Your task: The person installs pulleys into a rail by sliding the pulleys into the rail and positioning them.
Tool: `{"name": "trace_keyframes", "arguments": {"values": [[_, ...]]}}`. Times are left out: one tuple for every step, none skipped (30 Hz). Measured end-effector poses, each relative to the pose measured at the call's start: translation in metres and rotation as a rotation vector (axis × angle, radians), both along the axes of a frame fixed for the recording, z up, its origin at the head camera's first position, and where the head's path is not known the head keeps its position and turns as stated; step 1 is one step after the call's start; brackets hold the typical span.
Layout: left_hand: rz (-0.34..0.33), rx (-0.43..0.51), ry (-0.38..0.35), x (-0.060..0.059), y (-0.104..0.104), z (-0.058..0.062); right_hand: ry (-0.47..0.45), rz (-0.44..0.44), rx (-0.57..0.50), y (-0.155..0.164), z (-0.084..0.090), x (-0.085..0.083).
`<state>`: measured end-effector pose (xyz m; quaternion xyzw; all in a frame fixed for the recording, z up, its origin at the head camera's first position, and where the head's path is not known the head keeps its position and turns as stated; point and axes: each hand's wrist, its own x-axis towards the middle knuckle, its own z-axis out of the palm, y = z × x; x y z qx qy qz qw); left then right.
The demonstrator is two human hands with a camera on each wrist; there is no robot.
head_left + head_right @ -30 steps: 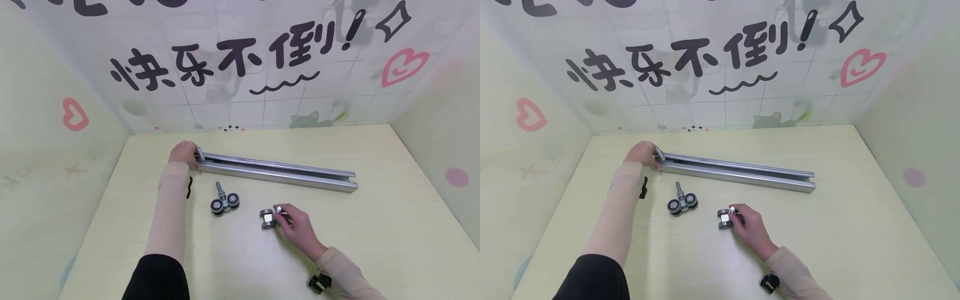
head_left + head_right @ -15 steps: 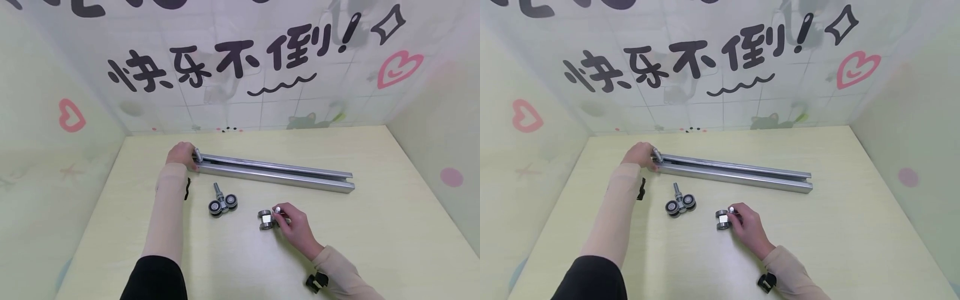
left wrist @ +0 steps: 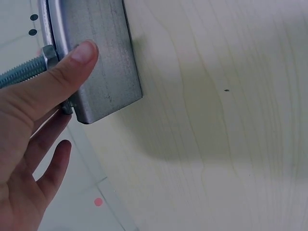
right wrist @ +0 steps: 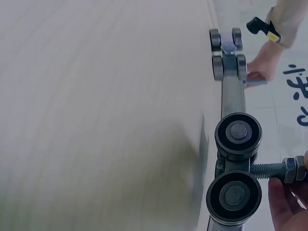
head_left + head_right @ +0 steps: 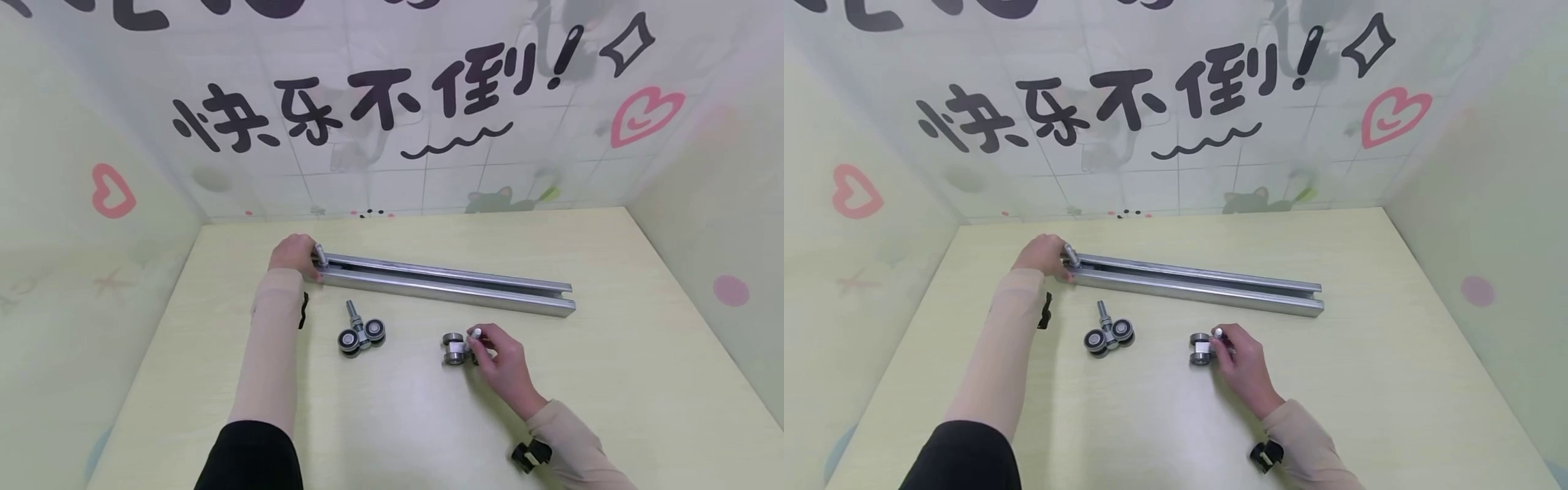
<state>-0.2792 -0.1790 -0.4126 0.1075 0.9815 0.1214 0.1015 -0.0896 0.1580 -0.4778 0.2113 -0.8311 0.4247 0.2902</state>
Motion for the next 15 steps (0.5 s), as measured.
{"name": "trace_keyframes", "arguments": {"values": [[0.000, -0.001, 0.000, 0.000, 0.000, 0.000, 0.003, -0.013, 0.005, 0.003, 0.000, -0.001], [0.000, -0.003, 0.000, -0.001, -0.001, -0.001, 0.008, -0.023, 0.009, 0.006, 0.001, -0.001], [0.000, -0.004, 0.000, -0.001, -0.001, -0.001, 0.012, -0.033, 0.013, 0.008, 0.001, -0.002], [-0.002, -0.004, 0.001, -0.001, -0.001, -0.001, 0.016, -0.043, 0.015, 0.011, 0.001, -0.002], [-0.003, -0.004, 0.002, -0.002, -0.002, -0.002, 0.016, -0.053, 0.017, 0.014, 0.002, -0.003], [-0.005, -0.002, 0.002, -0.002, -0.002, -0.002, 0.017, -0.065, 0.019, 0.016, 0.002, -0.003], [-0.004, -0.002, 0.002, -0.002, -0.002, -0.002, 0.015, -0.073, 0.019, 0.019, 0.003, -0.003], [-0.006, -0.001, 0.002, -0.003, -0.002, -0.003, 0.012, -0.082, 0.018, 0.022, 0.004, -0.003], [-0.007, 0.000, 0.003, -0.003, -0.002, -0.003, 0.008, -0.092, 0.020, 0.024, 0.005, -0.003], [-0.007, 0.001, 0.003, -0.003, -0.002, -0.003, 0.004, -0.102, 0.020, 0.027, 0.005, -0.003], [-0.006, 0.002, 0.001, -0.003, -0.002, -0.004, 0.000, -0.110, 0.021, 0.030, 0.006, -0.003], [-0.005, 0.001, 0.002, -0.003, -0.002, -0.004, -0.004, -0.118, 0.024, 0.033, 0.007, -0.003], [-0.005, -0.001, 0.002, -0.002, -0.002, -0.003, -0.009, -0.127, 0.029, 0.036, 0.008, -0.003], [-0.008, -0.001, 0.003, -0.002, -0.002, -0.003, -0.014, -0.136, 0.034, 0.039, 0.008, -0.003], [-0.006, -0.002, 0.003, -0.002, -0.002, -0.003, -0.020, -0.146, 0.039, 0.041, 0.009, -0.003]]}}
